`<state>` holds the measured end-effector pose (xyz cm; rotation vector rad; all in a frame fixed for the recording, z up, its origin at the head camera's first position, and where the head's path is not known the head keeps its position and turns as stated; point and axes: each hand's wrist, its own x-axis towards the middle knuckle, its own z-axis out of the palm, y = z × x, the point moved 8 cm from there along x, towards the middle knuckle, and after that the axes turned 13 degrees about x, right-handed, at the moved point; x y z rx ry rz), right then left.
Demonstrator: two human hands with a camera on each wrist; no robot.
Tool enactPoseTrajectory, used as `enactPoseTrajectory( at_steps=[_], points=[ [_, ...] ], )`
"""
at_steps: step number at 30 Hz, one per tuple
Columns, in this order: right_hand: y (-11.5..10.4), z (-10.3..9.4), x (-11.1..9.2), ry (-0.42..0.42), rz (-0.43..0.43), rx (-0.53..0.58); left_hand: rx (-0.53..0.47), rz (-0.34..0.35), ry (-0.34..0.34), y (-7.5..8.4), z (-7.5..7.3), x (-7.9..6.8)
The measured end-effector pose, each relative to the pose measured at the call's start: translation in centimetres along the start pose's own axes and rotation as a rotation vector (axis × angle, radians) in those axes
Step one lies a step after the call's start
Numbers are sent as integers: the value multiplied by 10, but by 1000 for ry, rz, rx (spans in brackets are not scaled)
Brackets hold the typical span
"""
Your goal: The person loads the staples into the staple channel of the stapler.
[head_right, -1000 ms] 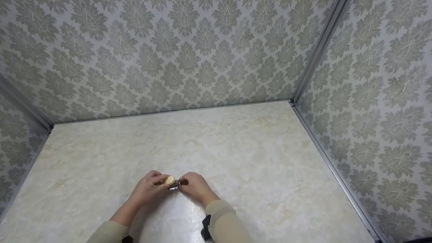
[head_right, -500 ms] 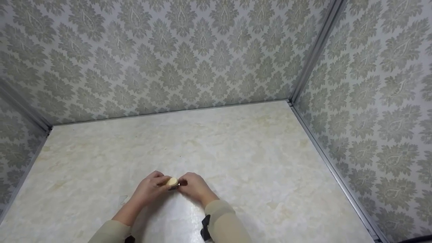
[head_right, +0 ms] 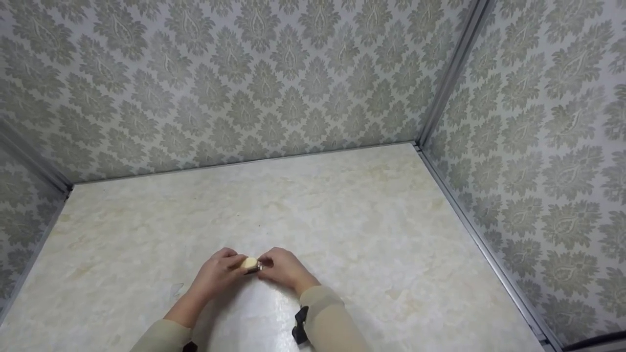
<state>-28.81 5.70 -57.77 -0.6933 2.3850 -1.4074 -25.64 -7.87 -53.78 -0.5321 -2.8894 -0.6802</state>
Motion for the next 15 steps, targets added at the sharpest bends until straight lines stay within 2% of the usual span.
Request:
enactPoseTrajectory(
  at_steps=[15],
  points=[
    [6, -12, -8, 23, 1, 58, 43, 7, 3, 3, 2, -1]
  ],
)
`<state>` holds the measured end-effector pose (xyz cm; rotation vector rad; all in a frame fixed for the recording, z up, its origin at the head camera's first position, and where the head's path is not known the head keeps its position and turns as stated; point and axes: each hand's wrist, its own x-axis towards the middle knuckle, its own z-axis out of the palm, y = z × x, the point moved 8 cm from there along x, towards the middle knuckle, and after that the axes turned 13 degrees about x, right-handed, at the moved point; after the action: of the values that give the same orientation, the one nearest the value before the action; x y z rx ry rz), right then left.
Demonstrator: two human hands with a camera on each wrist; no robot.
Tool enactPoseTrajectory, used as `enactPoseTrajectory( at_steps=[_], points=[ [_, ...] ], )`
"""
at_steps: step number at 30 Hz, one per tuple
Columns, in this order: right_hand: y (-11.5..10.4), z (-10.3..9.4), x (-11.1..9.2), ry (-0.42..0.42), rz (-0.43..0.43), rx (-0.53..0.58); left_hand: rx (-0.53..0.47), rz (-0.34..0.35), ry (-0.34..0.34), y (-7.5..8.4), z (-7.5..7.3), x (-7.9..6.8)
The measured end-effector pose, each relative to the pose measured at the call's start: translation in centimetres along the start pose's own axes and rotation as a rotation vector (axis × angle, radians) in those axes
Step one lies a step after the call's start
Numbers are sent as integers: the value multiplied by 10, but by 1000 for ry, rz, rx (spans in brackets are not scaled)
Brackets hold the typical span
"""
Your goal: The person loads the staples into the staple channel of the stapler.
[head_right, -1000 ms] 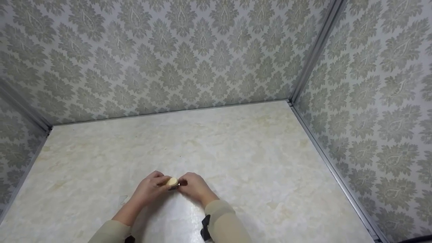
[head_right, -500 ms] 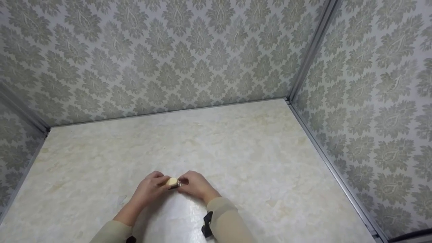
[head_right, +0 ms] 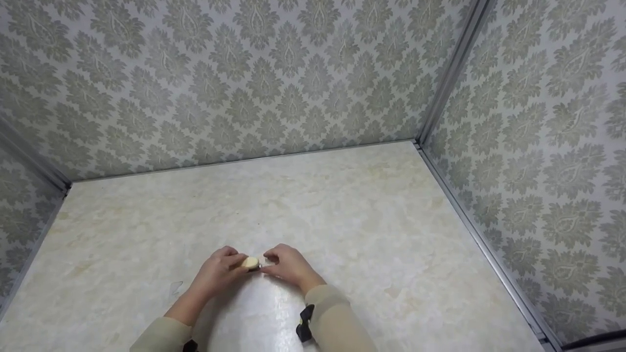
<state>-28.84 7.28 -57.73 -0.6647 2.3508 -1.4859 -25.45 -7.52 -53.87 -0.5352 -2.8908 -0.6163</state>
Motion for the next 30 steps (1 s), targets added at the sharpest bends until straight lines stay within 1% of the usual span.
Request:
enactPoseTrajectory(
  at_steps=[5, 8, 12, 16, 19, 24, 30],
  points=[
    [0, -5, -2, -3, 8, 25, 23, -5, 7, -3, -2, -2],
    [1, -8, -3, -2, 17, 31, 7, -51, -17, -7, -1, -3],
    [3, -13, -6, 7, 28, 35, -40, -119, -42, -12, 1, -4],
    [5, -17, -7, 13, 19, 37, -73, -149, -28, -15, 0, -5],
    [4, -20, -7, 22, 8, 46, -94, -158, -17, -17, -1, -5],
    [4, -24, -8, 36, 17, 46, -113, -171, -35, -18, -1, -5],
    [5, -33, -12, 52, 34, 54, -126, -148, -28, -24, -7, -7]
  ],
)
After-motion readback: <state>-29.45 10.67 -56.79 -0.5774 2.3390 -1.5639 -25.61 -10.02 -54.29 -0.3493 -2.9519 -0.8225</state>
